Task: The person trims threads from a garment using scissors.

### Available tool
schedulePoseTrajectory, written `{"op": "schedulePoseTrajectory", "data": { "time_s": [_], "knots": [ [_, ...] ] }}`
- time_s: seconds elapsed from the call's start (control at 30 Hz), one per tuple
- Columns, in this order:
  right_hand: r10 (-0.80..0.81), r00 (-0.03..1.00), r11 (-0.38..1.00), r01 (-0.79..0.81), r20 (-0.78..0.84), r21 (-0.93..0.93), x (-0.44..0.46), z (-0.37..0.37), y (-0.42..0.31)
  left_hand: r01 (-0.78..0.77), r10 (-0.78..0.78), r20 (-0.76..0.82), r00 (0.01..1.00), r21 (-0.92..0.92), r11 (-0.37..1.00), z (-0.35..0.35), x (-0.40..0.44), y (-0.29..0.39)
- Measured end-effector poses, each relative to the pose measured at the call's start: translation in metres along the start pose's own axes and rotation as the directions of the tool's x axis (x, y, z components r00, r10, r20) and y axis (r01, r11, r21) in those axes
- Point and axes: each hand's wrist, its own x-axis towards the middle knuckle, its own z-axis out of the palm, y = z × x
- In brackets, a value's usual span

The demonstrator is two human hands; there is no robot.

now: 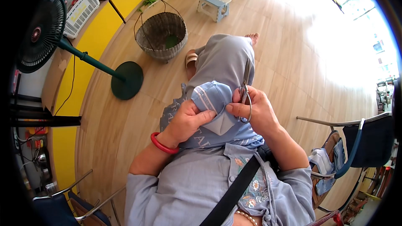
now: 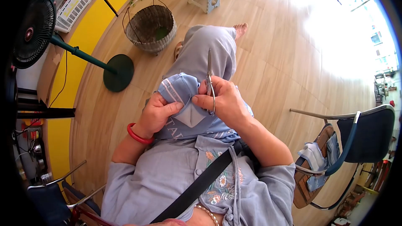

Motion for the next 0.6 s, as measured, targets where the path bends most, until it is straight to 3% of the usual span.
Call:
{"op": "schedulePoseTrajectory", "data": {
  "time_s": [0.07, 0.13, 0.17, 0.2, 0.23, 0.27, 0.3, 0.37, 0.5, 0.57, 0.6],
  "knots": [
    [-0.004, 1.000, 1.000, 0.004, 0.006, 0.017, 0.001, 0.000, 0.002, 0.011, -0.011, -0.012, 1.000, 0.007, 1.000, 0.001, -0.001, 0.006],
    [-0.008, 1.000, 0.999, 0.008, 0.014, 0.037, 0.002, 0.001, 0.004, 0.055, -0.034, -0.220, 0.975, 0.088, 0.995, 0.003, -0.005, 0.015],
    [-0.011, 1.000, 0.999, 0.010, 0.006, 0.034, 0.003, 0.001, 0.005, 0.057, -0.036, -0.221, 0.975, 0.089, 0.994, 0.003, -0.006, 0.014],
    [-0.013, 1.000, 0.999, 0.013, -0.003, 0.031, 0.003, 0.001, 0.006, -0.165, 0.377, -0.318, 0.870, 0.533, 0.830, 0.003, -0.008, 0.013],
    [-0.012, 1.000, 0.999, 0.012, -0.003, 0.034, 0.004, 0.002, 0.008, -0.226, 0.734, -0.199, 0.649, 0.871, 0.436, 0.003, -0.010, 0.012],
    [-0.048, 0.999, 0.998, 0.048, 0.000, 0.041, 0.004, 0.004, 0.010, -0.265, 0.840, -0.090, 0.534, 0.926, 0.268, 0.003, -0.008, 0.013],
    [-0.084, 0.996, 0.995, 0.084, 0.003, 0.046, 0.005, 0.005, 0.012, -0.263, 0.839, -0.091, 0.536, 0.927, 0.268, 0.008, -0.009, 0.018],
    [-0.090, 0.996, 0.996, 0.090, 0.005, 0.019, 0.006, 0.006, 0.013, -0.341, 0.696, 0.205, 0.688, 0.938, 0.061, 0.025, -0.010, 0.029],
    [-0.061, 0.998, 0.997, 0.061, 0.011, -0.056, 0.005, 0.007, 0.011, -0.196, 0.593, 0.109, 0.798, 0.977, 0.085, 0.029, 0.003, 0.014],
    [-0.061, 0.998, 0.996, 0.062, 0.019, -0.065, 0.005, 0.004, 0.011, -0.214, 0.598, 0.103, 0.795, 0.970, 0.119, 0.026, 0.007, 0.009],
    [-0.063, 0.997, 0.995, 0.065, 0.034, -0.077, 0.006, 0.003, 0.012, -0.214, 0.557, 0.048, 0.829, 0.948, 0.236, 0.025, 0.007, 0.007]
  ]
}}
